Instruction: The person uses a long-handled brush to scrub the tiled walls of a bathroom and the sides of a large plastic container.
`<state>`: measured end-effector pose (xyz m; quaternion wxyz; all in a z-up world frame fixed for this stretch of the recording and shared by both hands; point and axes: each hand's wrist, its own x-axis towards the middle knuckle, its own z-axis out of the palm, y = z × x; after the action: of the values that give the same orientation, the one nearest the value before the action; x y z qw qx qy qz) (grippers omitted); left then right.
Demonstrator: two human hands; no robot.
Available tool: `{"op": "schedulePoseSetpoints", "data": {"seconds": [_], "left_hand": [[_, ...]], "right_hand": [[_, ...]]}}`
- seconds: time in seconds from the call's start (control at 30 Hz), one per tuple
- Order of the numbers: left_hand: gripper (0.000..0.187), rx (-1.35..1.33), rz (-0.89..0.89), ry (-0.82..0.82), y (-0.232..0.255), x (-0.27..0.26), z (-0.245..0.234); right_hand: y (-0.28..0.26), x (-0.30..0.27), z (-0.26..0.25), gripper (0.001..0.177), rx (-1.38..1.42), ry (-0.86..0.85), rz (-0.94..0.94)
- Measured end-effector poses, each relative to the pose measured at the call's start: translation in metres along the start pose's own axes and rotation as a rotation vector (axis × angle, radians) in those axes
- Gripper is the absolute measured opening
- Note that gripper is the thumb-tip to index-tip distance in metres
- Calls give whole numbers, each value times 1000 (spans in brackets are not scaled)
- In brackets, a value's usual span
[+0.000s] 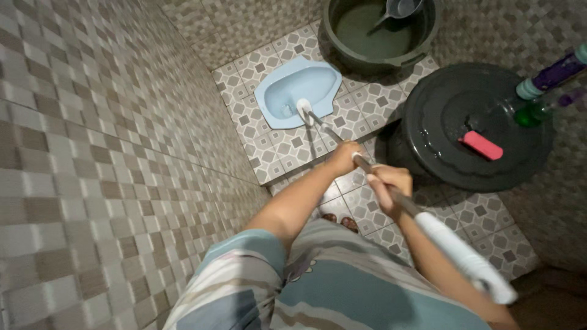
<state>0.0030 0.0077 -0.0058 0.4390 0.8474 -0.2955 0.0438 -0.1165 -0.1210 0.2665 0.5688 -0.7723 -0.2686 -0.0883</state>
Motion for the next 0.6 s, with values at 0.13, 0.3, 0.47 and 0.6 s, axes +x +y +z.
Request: {"op": "schedulePoseSetpoints", "data": {"seconds": [0.13, 0.3, 0.47, 0.6], "left_hand": [[11, -77, 11, 10, 13, -3, 7], [13, -25, 99, 75, 0, 16, 16], [11, -165, 133, 14, 13, 20, 26], [17, -60, 40, -7, 14, 41, 26]], "right_hand": [[-7, -4, -8, 31, -14, 7, -22], [1, 0, -6, 30, 22, 46, 29], [-12, -2, -19, 28, -15, 63, -11], [-6, 3, -19, 27, -50, 77, 13]]}}
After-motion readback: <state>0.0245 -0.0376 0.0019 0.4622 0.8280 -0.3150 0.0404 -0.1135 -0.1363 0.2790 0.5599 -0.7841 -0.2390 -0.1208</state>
